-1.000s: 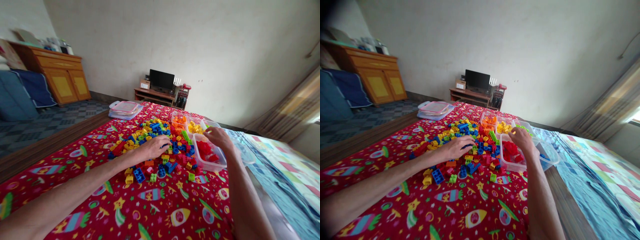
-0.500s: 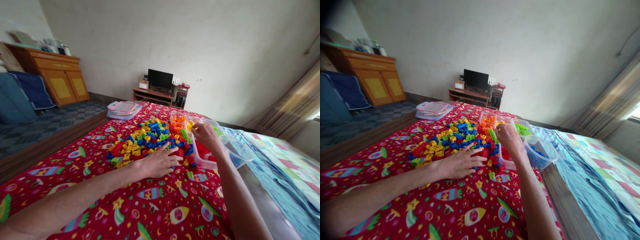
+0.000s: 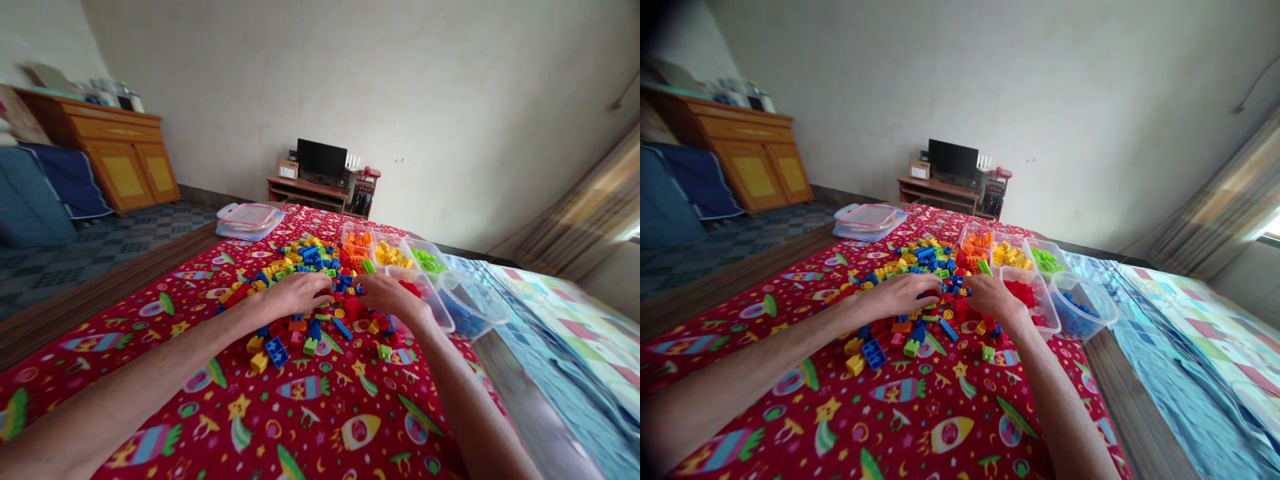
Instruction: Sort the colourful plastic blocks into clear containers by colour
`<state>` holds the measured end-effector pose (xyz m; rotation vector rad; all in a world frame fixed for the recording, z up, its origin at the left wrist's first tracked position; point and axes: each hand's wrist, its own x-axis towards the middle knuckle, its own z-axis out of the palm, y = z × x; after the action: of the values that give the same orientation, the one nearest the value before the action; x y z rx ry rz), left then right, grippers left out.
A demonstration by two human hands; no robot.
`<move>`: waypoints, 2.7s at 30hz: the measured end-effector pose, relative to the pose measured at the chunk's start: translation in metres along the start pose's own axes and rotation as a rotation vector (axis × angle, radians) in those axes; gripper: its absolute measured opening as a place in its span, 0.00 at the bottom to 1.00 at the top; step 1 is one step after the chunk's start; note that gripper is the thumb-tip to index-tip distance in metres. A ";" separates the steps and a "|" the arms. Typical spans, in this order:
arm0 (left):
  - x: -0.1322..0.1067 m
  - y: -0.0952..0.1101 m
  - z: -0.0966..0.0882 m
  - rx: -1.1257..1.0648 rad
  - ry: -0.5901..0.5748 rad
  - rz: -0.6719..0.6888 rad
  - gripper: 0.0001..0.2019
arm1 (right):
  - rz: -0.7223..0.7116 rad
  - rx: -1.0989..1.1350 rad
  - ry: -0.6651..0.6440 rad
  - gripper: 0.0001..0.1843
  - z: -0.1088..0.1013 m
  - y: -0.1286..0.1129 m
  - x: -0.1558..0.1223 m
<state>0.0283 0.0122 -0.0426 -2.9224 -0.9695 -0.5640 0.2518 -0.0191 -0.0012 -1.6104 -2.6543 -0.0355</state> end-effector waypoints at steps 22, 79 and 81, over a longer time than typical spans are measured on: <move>0.004 -0.013 -0.004 0.018 0.155 -0.086 0.10 | 0.045 -0.093 0.032 0.15 0.011 -0.022 0.003; -0.004 -0.006 0.031 0.090 0.058 -0.010 0.19 | 0.576 -0.199 0.123 0.21 -0.031 0.043 -0.014; -0.004 -0.007 0.031 0.077 0.068 -0.008 0.19 | 0.568 -0.193 0.080 0.21 -0.028 0.045 -0.014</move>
<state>0.0316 0.0193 -0.0738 -2.8143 -0.9733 -0.6077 0.2989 -0.0114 0.0262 -2.3032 -2.0947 -0.3371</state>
